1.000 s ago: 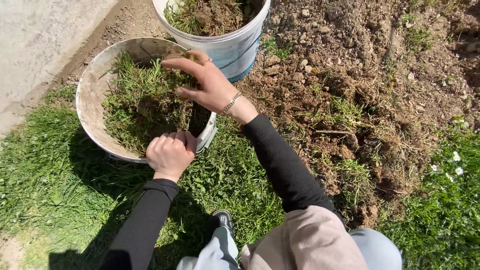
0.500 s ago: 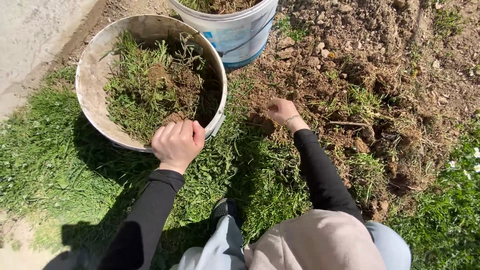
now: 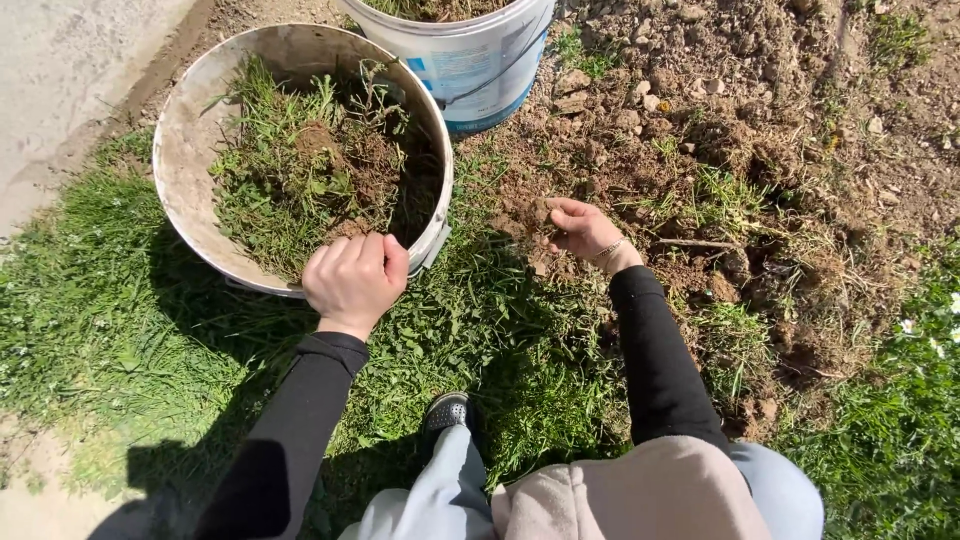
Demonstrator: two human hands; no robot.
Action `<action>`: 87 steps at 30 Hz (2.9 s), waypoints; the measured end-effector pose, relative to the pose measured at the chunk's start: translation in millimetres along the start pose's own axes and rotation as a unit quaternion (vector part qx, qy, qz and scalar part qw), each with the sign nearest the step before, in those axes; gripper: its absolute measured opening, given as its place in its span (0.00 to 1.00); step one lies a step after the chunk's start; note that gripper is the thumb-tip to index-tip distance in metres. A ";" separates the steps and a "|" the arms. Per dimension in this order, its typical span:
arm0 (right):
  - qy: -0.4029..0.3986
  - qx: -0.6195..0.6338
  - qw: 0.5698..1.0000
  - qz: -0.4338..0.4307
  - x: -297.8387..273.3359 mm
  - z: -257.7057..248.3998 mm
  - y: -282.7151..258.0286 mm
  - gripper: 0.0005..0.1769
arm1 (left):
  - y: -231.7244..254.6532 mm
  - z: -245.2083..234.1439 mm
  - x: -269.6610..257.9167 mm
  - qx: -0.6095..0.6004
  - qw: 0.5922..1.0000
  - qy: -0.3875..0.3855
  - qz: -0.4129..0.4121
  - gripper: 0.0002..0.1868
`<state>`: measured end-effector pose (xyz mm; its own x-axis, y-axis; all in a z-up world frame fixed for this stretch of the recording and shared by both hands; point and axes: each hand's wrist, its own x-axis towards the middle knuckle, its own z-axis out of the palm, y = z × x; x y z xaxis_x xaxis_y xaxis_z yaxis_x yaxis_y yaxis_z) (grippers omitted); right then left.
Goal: The person repeatedly pulls weeds and soil clumps from a garden bed by hand and places them into a white bucket. The person uses both hands to grasp and uproot vegetation, then transfers it into the bucket.
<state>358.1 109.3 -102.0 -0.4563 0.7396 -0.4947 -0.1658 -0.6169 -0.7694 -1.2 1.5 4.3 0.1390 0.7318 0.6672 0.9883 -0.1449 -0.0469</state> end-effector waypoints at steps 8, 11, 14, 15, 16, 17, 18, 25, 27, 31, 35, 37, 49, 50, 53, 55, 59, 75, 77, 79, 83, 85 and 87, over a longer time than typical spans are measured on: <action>-0.018 0.072 0.995 -0.064 -13.6 29.7 -22.9 0.17 | 0.3 0.2 -1.5 0.008 1.000 0.000 -0.001 0.17; -0.010 0.077 0.995 -0.070 -13.3 35.2 -26.2 0.16 | 0.6 0.6 0.7 0.010 1.000 0.005 0.000 0.17; 0.005 0.073 0.994 -0.080 -14.6 46.1 -29.9 0.15 | 0.9 0.6 0.2 0.010 1.000 0.005 -0.003 0.16; 0.010 0.069 0.994 -0.086 -14.0 48.8 -30.6 0.15 | 1.0 0.8 0.2 0.010 1.000 0.005 -0.003 0.16; 0.011 0.069 0.994 -0.086 -5.9 47.2 -28.8 0.15 | -0.2 0.3 -0.3 0.009 1.000 0.006 -0.002 0.16; 0.011 0.045 0.995 -0.091 1.7 45.0 -27.3 0.15 | -0.8 -0.3 -0.8 0.012 1.000 0.001 -0.002 0.17; 0.015 0.023 0.995 -0.097 6.5 40.5 -25.8 0.15 | 0.4 0.5 0.0 0.012 1.000 -0.003 0.000 0.17; 0.042 -0.037 0.997 -0.057 27.8 29.9 -0.9 0.18 | 0.2 1.4 -4.5 0.017 1.000 -0.017 0.000 0.17; 0.066 -0.043 0.997 -0.006 37.1 20.9 15.0 0.19 | -0.1 -2.2 -3.3 0.019 0.999 -0.040 -0.015 0.19; 0.086 0.001 0.995 -0.055 33.9 45.4 -3.3 0.23 | -2.4 2.3 -5.5 0.026 0.999 -0.022 -0.003 0.17; 0.001 0.045 0.973 -0.227 26.0 120.4 -67.0 0.26 | -3.7 4.4 -7.5 0.034 0.999 -0.013 0.006 0.17; -0.067 0.038 0.951 -0.298 28.7 161.7 -97.1 0.29 | -4.1 3.5 -6.6 0.036 0.999 -0.007 0.015 0.18; 0.227 -0.409 0.837 -0.285 2.5 60.2 -78.8 0.07 | -7.7 -0.6 -9.4 0.061 0.997 -0.029 0.028 0.22; 0.289 -0.444 0.819 -0.220 0.4 20.2 -61.1 0.08 | -11.5 4.5 -14.6 0.061 0.997 -0.023 0.029 0.18; 0.379 -0.556 0.735 -0.078 -23.1 -81.4 -21.6 0.15 | -17.3 11.9 -22.4 0.060 0.997 -0.018 0.033 0.15; 0.401 -0.629 0.666 -0.002 -54.1 -104.8 -20.4 0.21 | -17.1 10.8 -21.7 0.061 0.997 -0.019 0.035 0.16; 0.344 -0.703 0.605 0.148 -106.0 -101.4 -37.1 0.50 | -15.5 6.7 -16.9 0.045 0.998 -0.022 0.031 0.16; 0.393 -0.693 0.602 -0.066 -94.0 -195.5 3.0 0.15 | -11.3 5.4 -13.9 0.047 0.998 -0.028 0.018 0.16; 0.404 -0.681 0.606 -0.073 -95.9 -199.3 -2.9 0.15 | -8.9 2.0 -11.4 0.046 0.998 -0.033 0.013 0.16; 0.417 -0.669 0.609 -0.079 -97.5 -207.2 -8.4 0.16 | -7.2 2.7 -8.7 0.042 0.998 -0.038 0.009 0.16; 0.449 -0.589 0.662 -0.117 -104.3 -195.2 -24.5 0.14 | -10.4 2.0 -10.5 0.044 0.997 -0.054 0.016 0.18; 0.459 -0.543 0.692 -0.128 -111.1 -172.4 -45.5 0.12 | -10.0 3.2 -10.4 0.042 0.998 -0.053 0.017 0.18; 0.458 -0.504 0.704 -0.201 -112.9 -145.1 -73.7 0.13 | -10.2 5.5 -11.0 0.052 0.998 -0.041 0.023 0.16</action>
<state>548.7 110.2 -48.1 0.2826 0.9479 0.1472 0.7950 -0.1456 -0.5889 -12.5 -1.4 -6.6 0.1850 0.7787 0.5994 0.9813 -0.1136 -0.1553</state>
